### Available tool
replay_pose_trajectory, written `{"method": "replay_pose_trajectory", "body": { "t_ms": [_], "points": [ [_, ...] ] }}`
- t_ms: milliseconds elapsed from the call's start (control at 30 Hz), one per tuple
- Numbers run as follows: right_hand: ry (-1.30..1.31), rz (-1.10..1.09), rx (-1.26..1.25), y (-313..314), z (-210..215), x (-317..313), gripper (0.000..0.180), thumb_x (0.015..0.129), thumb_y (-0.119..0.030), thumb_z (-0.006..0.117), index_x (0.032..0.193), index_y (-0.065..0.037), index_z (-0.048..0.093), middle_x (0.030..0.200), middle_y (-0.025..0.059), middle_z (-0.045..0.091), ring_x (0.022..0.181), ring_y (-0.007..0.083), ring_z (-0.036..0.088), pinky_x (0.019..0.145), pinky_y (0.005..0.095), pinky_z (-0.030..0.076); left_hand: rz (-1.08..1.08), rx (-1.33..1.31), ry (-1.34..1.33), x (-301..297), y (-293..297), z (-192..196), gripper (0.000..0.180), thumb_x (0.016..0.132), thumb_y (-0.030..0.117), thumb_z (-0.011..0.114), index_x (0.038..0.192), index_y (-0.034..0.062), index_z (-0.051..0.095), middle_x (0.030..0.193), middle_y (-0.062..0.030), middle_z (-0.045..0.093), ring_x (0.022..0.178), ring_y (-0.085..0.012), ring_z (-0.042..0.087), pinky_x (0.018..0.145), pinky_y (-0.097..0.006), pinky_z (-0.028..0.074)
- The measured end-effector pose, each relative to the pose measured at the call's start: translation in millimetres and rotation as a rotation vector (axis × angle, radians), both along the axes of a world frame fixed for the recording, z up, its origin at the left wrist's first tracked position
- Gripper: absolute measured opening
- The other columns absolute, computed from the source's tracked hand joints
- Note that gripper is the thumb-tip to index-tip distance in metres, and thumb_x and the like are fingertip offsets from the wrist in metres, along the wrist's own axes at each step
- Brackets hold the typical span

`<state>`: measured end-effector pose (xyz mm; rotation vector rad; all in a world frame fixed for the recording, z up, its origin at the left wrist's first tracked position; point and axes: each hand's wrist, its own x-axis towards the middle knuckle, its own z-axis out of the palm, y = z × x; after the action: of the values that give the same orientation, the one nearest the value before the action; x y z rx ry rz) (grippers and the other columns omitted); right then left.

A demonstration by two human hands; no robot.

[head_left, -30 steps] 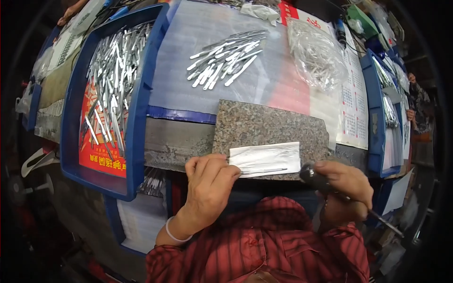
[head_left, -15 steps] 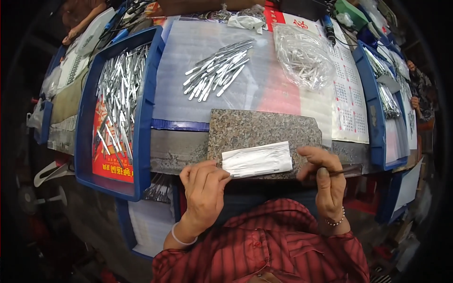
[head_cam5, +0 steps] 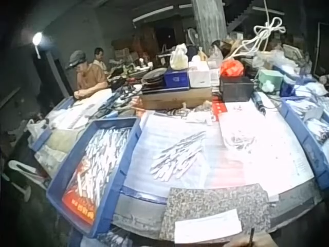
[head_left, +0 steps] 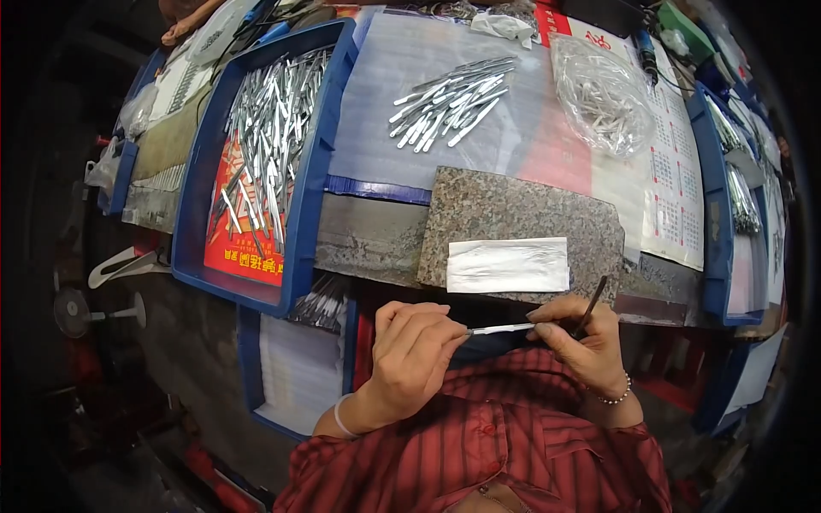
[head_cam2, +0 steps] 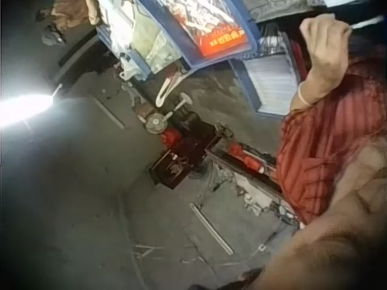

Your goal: Manually pick and apply adhesive or sealant to small metal components at a workbench.

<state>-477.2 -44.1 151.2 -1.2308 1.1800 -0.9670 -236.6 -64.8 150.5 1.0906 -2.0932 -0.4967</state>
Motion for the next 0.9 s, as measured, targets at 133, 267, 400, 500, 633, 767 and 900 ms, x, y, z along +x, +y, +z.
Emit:
{"method": "replay_pose_trajectory", "body": {
  "t_ms": [133,267,400,500,633,767,900],
  "points": [
    [0.019,0.019,0.004,2,-5,2,0.012,0.089,-0.003,0.065,0.1,0.003,0.067,0.088,0.0098,0.07,0.077,0.0148,0.069,0.067,0.0244,0.053,0.003,0.012,0.0,2,4,-5,0.02,0.071,-0.001,0.074,0.087,0.005,0.063,0.082,-0.0076,0.063,0.085,-0.0275,0.065,0.079,-0.038,0.043],
    [0.081,0.017,-0.029,4,-13,4,0.012,0.087,-0.003,0.066,0.099,0.002,0.068,0.085,0.0089,0.07,0.075,0.014,0.069,0.065,0.0243,0.052,0.008,0.019,0.0,4,5,-7,0.02,0.071,-0.001,0.074,0.087,0.0049,0.062,0.082,-0.0076,0.063,0.084,-0.0275,0.065,0.079,-0.038,0.043],
    [0.128,0.012,-0.052,4,-16,7,0.013,0.086,-0.003,0.067,0.098,0.001,0.068,0.084,0.008,0.07,0.073,0.0131,0.068,0.063,0.0239,0.051,0.012,0.026,0.003,5,6,-9,0.02,0.071,-0.001,0.074,0.086,0.0048,0.063,0.081,-0.0077,0.063,0.083,-0.0271,0.065,0.077,-0.038,0.043],
    [0.178,0.032,-0.041,3,-15,9,0.013,0.085,-0.004,0.068,0.097,0.0,0.068,0.082,0.0076,0.07,0.073,0.0134,0.068,0.063,0.0238,0.051,0.018,0.034,0.012,8,7,-10,0.02,0.07,-0.001,0.075,0.086,0.0047,0.063,0.081,-0.0079,0.063,0.082,-0.0267,0.065,0.076,-0.037,0.043],
    [0.246,0.055,-0.096,0,-12,13,0.014,0.089,-0.006,0.063,0.1,0.001,0.067,0.083,0.0082,0.07,0.074,0.015,0.068,0.066,0.0257,0.052,0.027,0.048,0.017,13,9,-13,0.02,0.07,-0.001,0.076,0.085,0.0045,0.063,0.08,-0.008,0.063,0.082,-0.0265,0.065,0.075,-0.037,0.043],
    [0.17,0.004,-0.04,3,-14,17,0.015,0.092,-0.004,0.056,0.103,0.002,0.064,0.087,0.0114,0.07,0.079,0.0177,0.068,0.071,0.0275,0.052,0.081,0.045,0.007,26,16,-16,0.02,0.07,-0.001,0.075,0.084,0.0041,0.063,0.08,-0.0086,0.063,0.082,-0.0269,0.065,0.074,-0.037,0.044],
    [0.156,-0.012,0.022,7,-7,12,0.017,0.09,0.001,0.053,0.102,0.004,0.064,0.085,0.0118,0.07,0.077,0.0168,0.067,0.071,0.0252,0.051,0.266,0.117,-0.01,62,39,-28,0.017,0.073,-0.003,0.073,0.085,0.0024,0.063,0.084,-0.0119,0.065,0.083,-0.0291,0.064,0.076,-0.037,0.047]
  ]
}}
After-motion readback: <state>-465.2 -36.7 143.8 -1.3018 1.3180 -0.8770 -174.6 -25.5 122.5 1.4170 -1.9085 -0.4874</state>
